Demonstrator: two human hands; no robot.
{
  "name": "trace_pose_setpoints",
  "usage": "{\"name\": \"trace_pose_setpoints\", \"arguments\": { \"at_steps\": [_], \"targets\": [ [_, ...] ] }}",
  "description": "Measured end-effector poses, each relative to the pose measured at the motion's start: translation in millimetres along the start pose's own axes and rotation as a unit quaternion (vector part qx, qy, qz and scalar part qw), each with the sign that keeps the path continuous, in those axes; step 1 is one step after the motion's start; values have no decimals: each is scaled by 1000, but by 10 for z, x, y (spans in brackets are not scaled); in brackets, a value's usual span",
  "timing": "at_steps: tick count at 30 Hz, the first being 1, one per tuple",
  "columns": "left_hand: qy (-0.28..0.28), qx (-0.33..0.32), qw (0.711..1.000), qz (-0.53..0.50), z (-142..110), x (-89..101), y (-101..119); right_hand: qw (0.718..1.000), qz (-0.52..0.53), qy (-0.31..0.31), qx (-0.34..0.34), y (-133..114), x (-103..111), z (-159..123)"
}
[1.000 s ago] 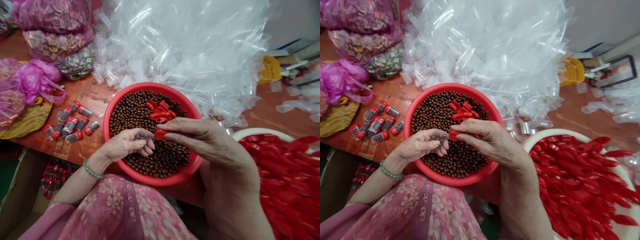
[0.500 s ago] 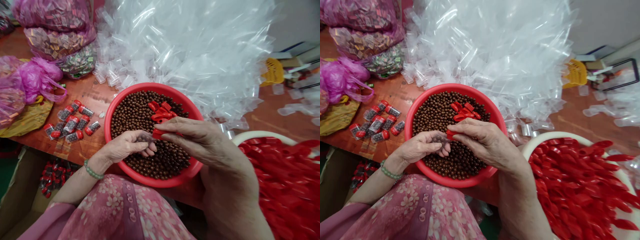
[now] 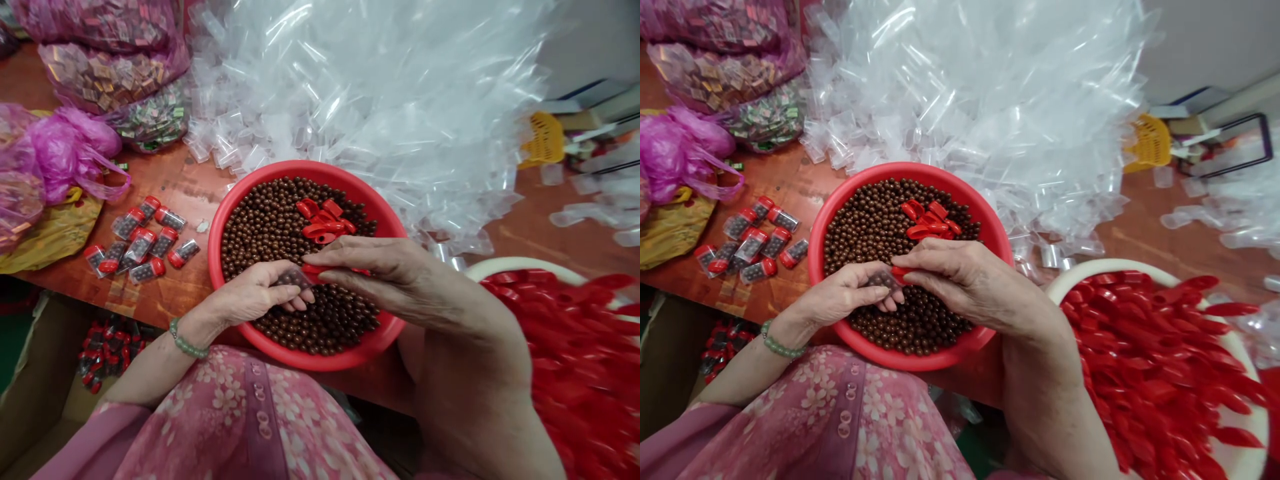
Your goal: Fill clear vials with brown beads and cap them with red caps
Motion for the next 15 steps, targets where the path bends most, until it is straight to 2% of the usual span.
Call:
{"name": "trace_pose_setpoints", "arguments": {
  "at_steps": [4,6,8,12,15],
  "targets": [
    [22,-26,999,-33,-5,44,55,1000,-23,-8,-6,10,89,-69],
    [20,-31,998,-49,-4,48,64,999,-17,11,-25,50,125,-96],
    [14,-25,998,-58,-1,43,53,996,-4,69,-53,99,176,-117],
    [26,-30,996,-82,-13,71,47,964,36,251,-78,99,236,-180],
    [22,-61,997,-50,-52,52,90,942,44,326,-68,16,157,-208]
  ]
}}
Point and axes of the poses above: each hand's wrist, its own z-axis towards the middle knuckle, its own x-axis out of the back of the hand, y = z × x, the point moved 8 cm from there along z, towards the middle knuckle, and after that the axes turned 10 degrees about x, right-handed, at the moved point
